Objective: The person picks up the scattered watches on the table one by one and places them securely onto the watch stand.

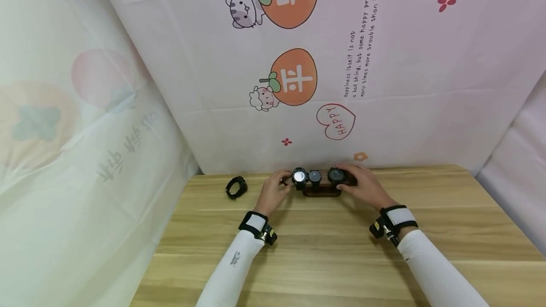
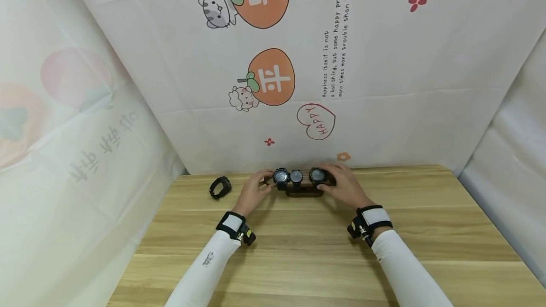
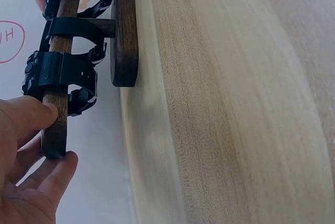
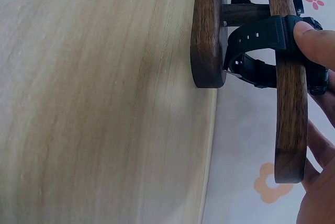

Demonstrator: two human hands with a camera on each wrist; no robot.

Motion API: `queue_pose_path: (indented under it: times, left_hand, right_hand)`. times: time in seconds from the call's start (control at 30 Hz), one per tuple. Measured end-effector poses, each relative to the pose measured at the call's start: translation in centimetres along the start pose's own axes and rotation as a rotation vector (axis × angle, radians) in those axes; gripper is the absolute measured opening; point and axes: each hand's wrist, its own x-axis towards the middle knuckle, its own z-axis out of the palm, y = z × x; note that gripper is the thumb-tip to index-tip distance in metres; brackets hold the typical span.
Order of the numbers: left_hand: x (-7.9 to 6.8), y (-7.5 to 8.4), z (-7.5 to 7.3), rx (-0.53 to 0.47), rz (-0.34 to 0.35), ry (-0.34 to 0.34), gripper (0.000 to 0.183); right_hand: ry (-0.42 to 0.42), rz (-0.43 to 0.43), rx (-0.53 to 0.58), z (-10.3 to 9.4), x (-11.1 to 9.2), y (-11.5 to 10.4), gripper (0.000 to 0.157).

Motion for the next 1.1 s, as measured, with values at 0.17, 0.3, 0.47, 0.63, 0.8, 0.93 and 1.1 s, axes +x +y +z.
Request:
queue_pose_path:
  times: [0.17,0.3,0.47,0.63,0.8,0.93,1.1]
  left_hand:
    - [0.01,-0.01,-0.11,0.004,-0.003,0.004,0.038]
    - [-0.01,-0.04,-0.15,0.011,0.009,0.011,0.037]
    - [-0.04,0.04,-0.20,0.006,0.015,0.005,0.038]
    - [-0.06,0.12,-0.21,0.001,0.011,0.007,0.037]
    - [0.00,0.10,-0.18,0.006,0.011,0.006,0.037]
    - [0.05,0.07,-0.13,0.014,0.016,0.009,0.037]
    - [-0.05,0.07,-0.09,0.010,0.013,0.009,0.038]
  right_hand:
    - [0.003,-0.004,0.005,0.04,0.14,-0.26,0.068]
    - [0.002,-0.006,0.006,0.23,0.20,-0.37,0.068]
    - [0.014,0.004,0.003,0.47,0.06,-0.40,0.068]
    - [0.017,0.001,-0.008,0.67,0.07,-0.45,0.069]
    - [0.014,-0.002,-0.023,0.69,0.17,-0.64,0.069]
    - [0.011,-0.002,-0.030,0.73,0.26,-0.80,0.069]
    - [0.004,-0.003,-0.039,0.95,0.38,-0.80,0.069]
